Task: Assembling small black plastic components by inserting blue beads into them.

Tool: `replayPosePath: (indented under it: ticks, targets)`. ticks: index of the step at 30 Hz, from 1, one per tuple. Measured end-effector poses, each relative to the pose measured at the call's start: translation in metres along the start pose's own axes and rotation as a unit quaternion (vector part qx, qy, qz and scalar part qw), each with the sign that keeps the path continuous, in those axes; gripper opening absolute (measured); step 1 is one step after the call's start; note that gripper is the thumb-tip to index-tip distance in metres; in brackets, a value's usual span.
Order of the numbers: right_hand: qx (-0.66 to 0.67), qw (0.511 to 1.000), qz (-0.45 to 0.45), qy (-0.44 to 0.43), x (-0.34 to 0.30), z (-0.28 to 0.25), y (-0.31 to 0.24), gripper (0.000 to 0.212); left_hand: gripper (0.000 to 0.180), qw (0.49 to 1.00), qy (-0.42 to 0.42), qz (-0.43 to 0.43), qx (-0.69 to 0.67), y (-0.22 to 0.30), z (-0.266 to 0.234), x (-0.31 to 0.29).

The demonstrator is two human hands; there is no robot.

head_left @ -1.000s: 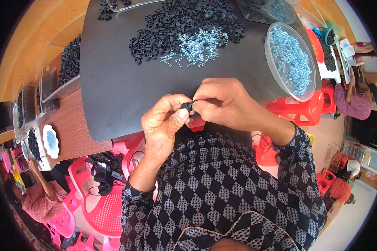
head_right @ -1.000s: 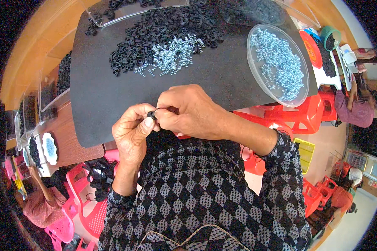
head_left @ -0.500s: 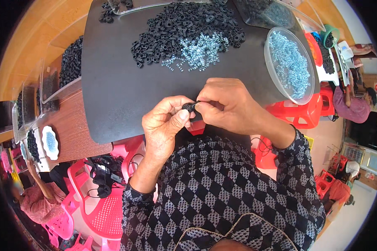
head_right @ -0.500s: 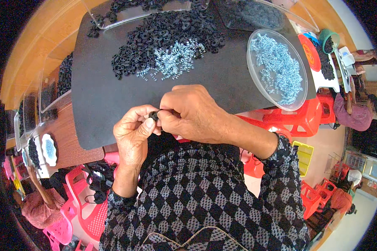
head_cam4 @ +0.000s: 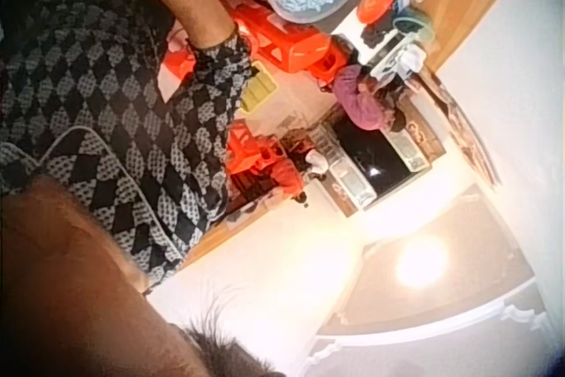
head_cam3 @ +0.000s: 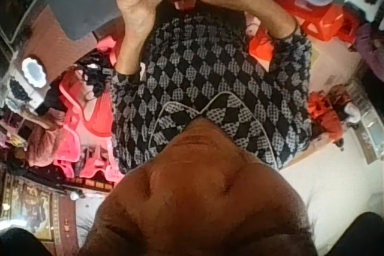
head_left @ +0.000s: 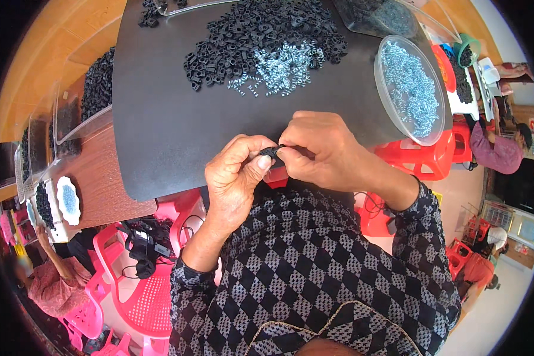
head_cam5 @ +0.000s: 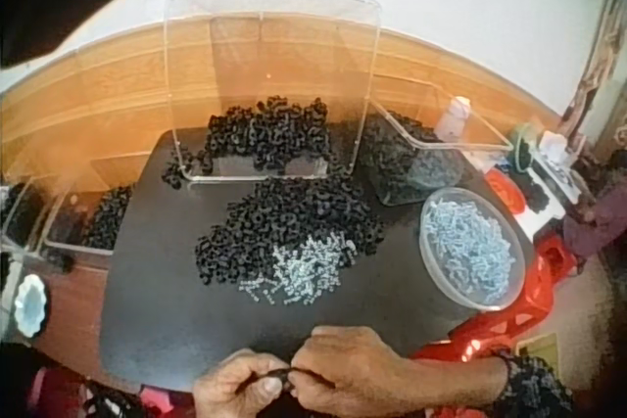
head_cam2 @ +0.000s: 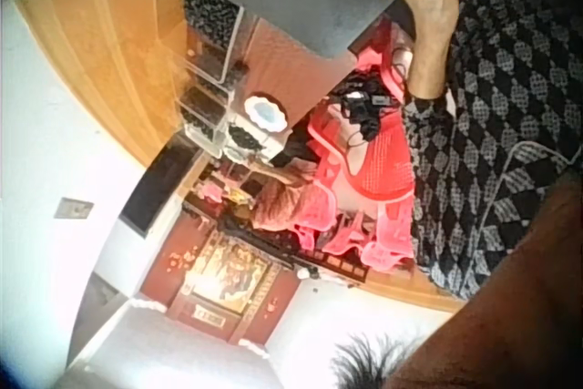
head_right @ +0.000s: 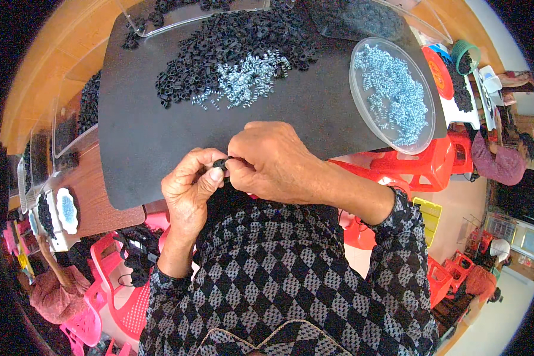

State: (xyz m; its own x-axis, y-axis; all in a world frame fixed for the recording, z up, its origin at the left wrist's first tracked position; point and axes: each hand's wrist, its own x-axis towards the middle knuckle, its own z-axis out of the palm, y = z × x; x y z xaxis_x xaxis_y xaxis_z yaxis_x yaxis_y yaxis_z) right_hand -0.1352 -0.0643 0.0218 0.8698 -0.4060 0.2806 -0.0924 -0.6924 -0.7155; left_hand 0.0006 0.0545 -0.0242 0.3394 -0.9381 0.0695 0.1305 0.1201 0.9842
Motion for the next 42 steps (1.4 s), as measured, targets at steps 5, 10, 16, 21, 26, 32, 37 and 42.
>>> replayPosePath:
  ticks: [5,10,16,21,26,32,37,42]
  targets:
    - [0.010,0.999,0.037,-0.017,-0.002,-0.001,0.001,0.007,0.014,0.999,-0.005,0.025,0.026,-0.002,0.001,-0.001]
    - [0.005,0.995,0.069,-0.076,0.001,-0.006,0.000,0.020,0.013,0.999,-0.013,0.010,0.044,0.001,0.001,-0.001]
    - [-0.031,0.998,0.001,-0.053,-0.003,0.000,0.006,0.012,0.012,0.997,0.014,0.009,0.074,0.004,0.006,-0.002]
    - [-0.109,0.993,-0.029,-0.037,-0.007,0.007,0.001,0.016,0.016,0.987,0.023,0.051,0.148,0.002,0.007,-0.001]
    - [-0.140,0.988,-0.041,-0.045,-0.010,0.008,0.000,0.014,0.015,0.972,0.041,0.109,0.206,0.000,0.009,-0.002]
    - [-0.165,0.985,0.000,-0.049,-0.006,0.008,-0.005,0.014,0.013,0.990,0.066,0.003,0.123,0.005,0.012,-0.002]
    - [-0.197,0.980,-0.011,-0.019,-0.009,0.011,-0.016,0.016,0.013,0.995,0.073,-0.014,0.070,0.008,0.012,-0.003]
    - [-0.235,0.970,-0.036,0.043,-0.011,0.022,-0.014,0.022,0.017,0.994,0.081,-0.070,-0.023,0.016,0.014,0.000]
